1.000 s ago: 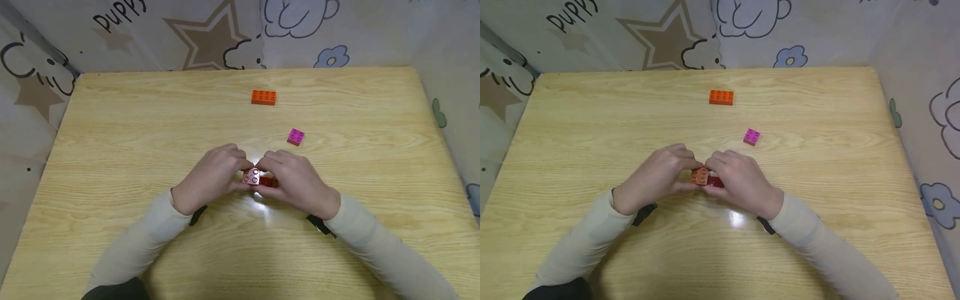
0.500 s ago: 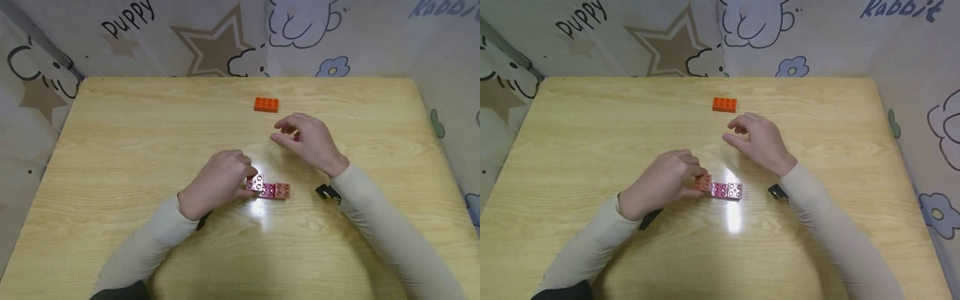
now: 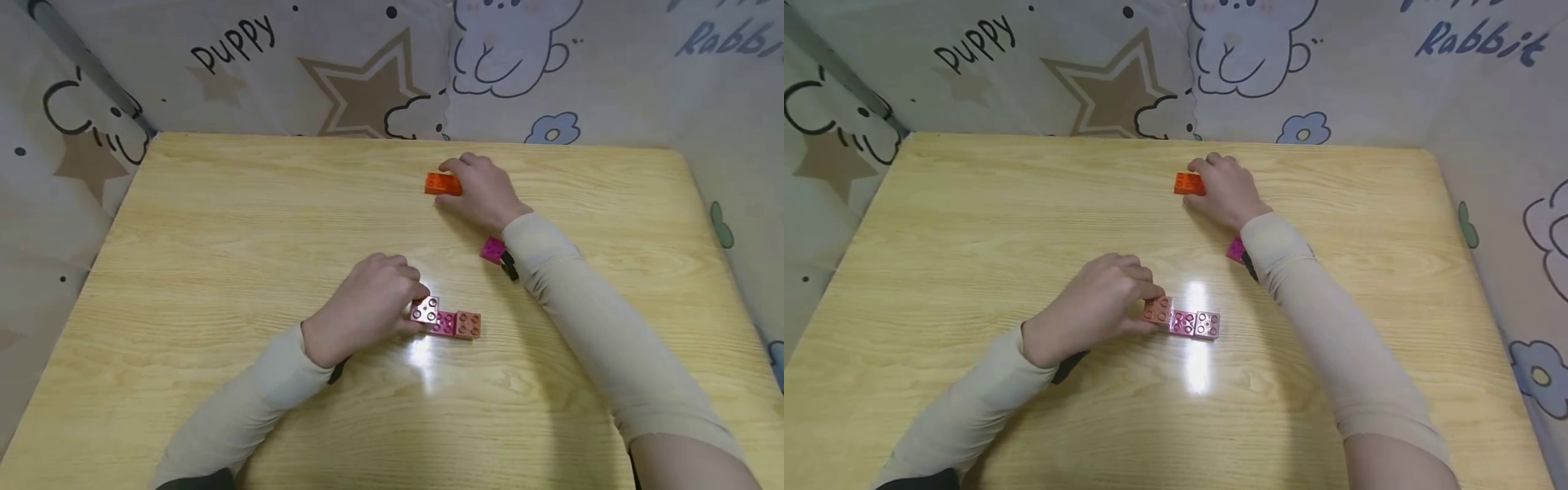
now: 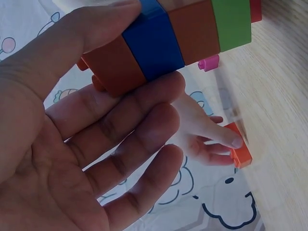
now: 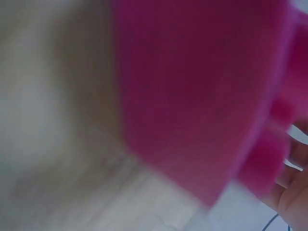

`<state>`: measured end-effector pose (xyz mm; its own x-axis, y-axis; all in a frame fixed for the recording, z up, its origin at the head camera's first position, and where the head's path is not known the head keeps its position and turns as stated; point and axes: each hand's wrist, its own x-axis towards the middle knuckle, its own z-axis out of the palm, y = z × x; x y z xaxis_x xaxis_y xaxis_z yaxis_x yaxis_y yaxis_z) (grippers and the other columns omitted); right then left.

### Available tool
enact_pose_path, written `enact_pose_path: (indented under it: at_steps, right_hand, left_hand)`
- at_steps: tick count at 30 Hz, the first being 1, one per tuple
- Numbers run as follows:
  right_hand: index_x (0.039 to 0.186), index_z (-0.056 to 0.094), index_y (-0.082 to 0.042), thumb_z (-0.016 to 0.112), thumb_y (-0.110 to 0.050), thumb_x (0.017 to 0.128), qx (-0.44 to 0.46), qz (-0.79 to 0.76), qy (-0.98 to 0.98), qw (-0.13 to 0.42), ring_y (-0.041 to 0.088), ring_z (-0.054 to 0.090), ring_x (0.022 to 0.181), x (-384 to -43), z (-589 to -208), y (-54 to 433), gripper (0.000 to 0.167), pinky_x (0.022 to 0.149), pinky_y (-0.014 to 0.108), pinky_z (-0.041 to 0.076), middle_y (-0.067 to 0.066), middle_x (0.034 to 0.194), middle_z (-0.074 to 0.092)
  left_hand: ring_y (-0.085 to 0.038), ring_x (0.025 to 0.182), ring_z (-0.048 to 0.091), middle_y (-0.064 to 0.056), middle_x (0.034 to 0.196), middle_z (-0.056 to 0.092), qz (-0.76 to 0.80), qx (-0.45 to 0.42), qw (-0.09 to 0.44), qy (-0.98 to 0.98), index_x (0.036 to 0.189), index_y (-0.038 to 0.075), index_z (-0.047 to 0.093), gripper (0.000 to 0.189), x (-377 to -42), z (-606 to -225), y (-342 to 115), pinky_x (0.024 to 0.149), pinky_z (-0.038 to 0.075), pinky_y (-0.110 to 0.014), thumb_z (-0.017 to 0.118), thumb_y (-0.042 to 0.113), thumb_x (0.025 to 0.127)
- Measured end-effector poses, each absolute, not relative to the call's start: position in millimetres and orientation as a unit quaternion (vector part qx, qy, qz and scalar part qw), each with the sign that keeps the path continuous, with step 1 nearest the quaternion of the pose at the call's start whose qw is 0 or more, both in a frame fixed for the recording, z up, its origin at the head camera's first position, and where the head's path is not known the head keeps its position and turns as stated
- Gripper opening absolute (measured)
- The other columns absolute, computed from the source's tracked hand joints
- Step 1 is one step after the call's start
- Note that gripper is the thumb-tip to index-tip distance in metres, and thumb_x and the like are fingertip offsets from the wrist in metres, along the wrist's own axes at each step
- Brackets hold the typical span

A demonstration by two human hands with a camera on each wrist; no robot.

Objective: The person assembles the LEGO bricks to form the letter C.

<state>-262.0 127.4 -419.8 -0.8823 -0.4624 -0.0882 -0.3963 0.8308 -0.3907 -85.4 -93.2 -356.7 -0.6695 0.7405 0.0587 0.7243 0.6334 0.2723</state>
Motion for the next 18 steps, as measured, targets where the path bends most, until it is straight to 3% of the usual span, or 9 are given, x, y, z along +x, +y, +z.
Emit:
enact_pose_path:
  at_steps: [8, 18]
  right_hand:
    - [0.139, 0.068, 0.002, 0.074, -0.020, 0.102, -0.234, -0.153, 0.957, 0.072, 0.045, 0.063, 0.121, -270, -419, 117, 0.043, 0.103, 0.061, 0.051, 0.024, 0.133, 0.067]
    - [0.134, 0.070, 0.002, 0.076, -0.028, 0.103, -0.247, -0.197, 0.948, 0.028, 0.037, 0.064, 0.107, -234, -393, 134, 0.043, 0.093, 0.055, 0.053, 0.020, 0.123, 0.069]
  left_hand:
    - [-0.017, 0.076, 0.060, 0.004, 0.080, 0.068, 0.142, 0.399, 0.039, 0.905, 0.091, 0.013, 0.084, 0.033, -84, -358, -92, 0.072, 0.050, -0.035, 0.101, 0.037, 0.077]
    - [-0.017, 0.076, 0.060, 0.005, 0.080, 0.068, 0.138, 0.391, 0.045, 0.909, 0.091, 0.014, 0.083, 0.033, -86, -359, -92, 0.072, 0.050, -0.035, 0.101, 0.038, 0.077]
